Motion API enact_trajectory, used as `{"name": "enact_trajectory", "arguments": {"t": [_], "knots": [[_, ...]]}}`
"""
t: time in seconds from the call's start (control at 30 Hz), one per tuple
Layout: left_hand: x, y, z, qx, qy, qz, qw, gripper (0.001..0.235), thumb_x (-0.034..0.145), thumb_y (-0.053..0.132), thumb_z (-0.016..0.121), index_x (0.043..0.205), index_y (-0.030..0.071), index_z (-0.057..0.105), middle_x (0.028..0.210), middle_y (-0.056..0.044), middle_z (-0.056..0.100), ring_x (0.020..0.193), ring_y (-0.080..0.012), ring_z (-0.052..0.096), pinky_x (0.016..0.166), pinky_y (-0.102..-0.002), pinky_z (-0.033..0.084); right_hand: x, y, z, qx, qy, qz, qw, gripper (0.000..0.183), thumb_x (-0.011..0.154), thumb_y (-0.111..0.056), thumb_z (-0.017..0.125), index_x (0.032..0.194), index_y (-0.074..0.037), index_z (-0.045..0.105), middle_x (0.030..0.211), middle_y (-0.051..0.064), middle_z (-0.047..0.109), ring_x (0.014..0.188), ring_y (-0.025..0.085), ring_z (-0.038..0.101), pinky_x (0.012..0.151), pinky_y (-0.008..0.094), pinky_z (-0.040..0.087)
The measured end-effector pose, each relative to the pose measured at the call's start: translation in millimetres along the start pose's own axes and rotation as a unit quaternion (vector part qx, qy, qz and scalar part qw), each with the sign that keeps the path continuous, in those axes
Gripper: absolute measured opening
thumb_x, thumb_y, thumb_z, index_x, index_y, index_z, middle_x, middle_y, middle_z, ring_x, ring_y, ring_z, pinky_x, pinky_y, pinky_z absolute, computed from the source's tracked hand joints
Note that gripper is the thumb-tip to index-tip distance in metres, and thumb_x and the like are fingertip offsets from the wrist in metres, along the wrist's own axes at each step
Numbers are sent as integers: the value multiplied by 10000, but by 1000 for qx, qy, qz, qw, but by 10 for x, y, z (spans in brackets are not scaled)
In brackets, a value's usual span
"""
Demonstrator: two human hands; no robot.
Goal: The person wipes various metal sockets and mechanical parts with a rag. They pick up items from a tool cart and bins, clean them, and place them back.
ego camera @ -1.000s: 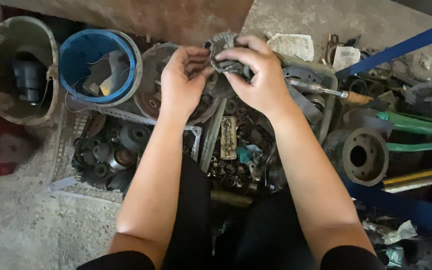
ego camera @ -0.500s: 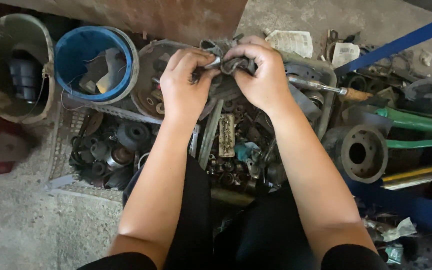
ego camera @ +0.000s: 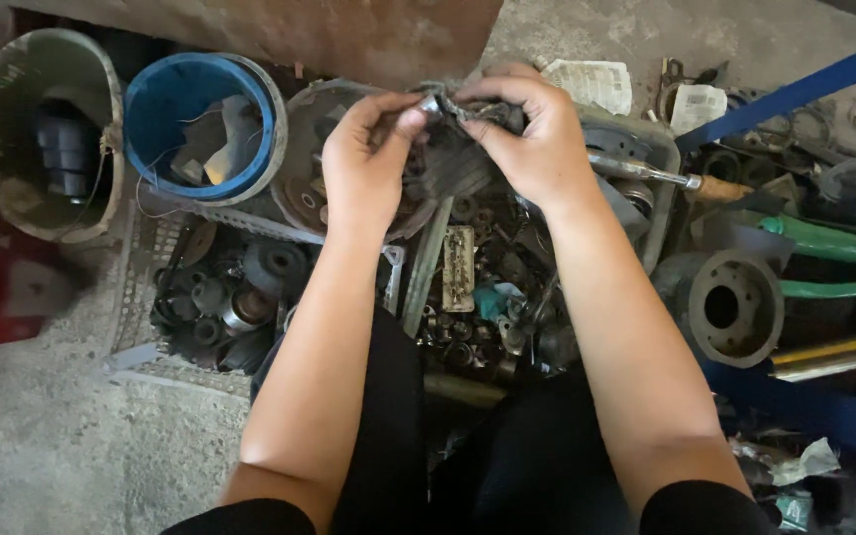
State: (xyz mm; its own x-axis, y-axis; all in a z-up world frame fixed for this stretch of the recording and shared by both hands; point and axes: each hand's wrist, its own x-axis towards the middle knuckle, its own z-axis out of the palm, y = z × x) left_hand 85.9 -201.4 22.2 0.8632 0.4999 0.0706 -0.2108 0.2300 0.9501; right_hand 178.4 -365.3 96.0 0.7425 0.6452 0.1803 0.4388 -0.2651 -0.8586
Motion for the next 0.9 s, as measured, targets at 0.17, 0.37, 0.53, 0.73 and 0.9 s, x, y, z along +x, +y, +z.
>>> {"name": "enact_trajectory", "arguments": {"t": [0.17,0.37,0.53,0.73,0.9], "knots": [[49,42,-53,-59,14,-137,989,233,1050,216,652,1048,-8,714,828,-48,720,686,-104,635,639,-249,521,41,-20,106,-70,28,-72,995,300,823,4,884,1090,-51,757,1074,79,688,1071,228,669,972,332,522],[42,149,-105,-172,2,-241,955,225,1016,262,638,991,39,658,790,-60,719,647,-129,658,596,-274,535,69,46,205,-81,77,-102,988,305,821,2,903,1076,-61,747,1100,78,690,1108,245,668,995,344,528],[25,101,-193,-229,9,-215,949,135,968,149,721,1016,70,624,916,-40,727,800,-129,700,695,-282,578,92,-27,275,-56,116,-93,987,300,834,44,864,1091,-61,748,1139,96,660,1119,250,672,1015,346,528],[-2,142,-298,-286,15,-165,944,173,957,47,763,999,99,604,962,-19,712,859,-135,689,758,-304,595,115,-185,435,-73,88,-130,985,348,785,48,877,1086,-109,801,1199,101,643,1155,256,654,1022,333,522],[-5,166,-420,-374,7,-159,914,179,954,61,757,954,127,591,956,-11,707,873,-155,707,752,-317,609,157,-123,476,-5,39,-152,988,319,882,-18,805,1191,-88,767,1253,112,647,1218,243,634,1091,358,497]]}}
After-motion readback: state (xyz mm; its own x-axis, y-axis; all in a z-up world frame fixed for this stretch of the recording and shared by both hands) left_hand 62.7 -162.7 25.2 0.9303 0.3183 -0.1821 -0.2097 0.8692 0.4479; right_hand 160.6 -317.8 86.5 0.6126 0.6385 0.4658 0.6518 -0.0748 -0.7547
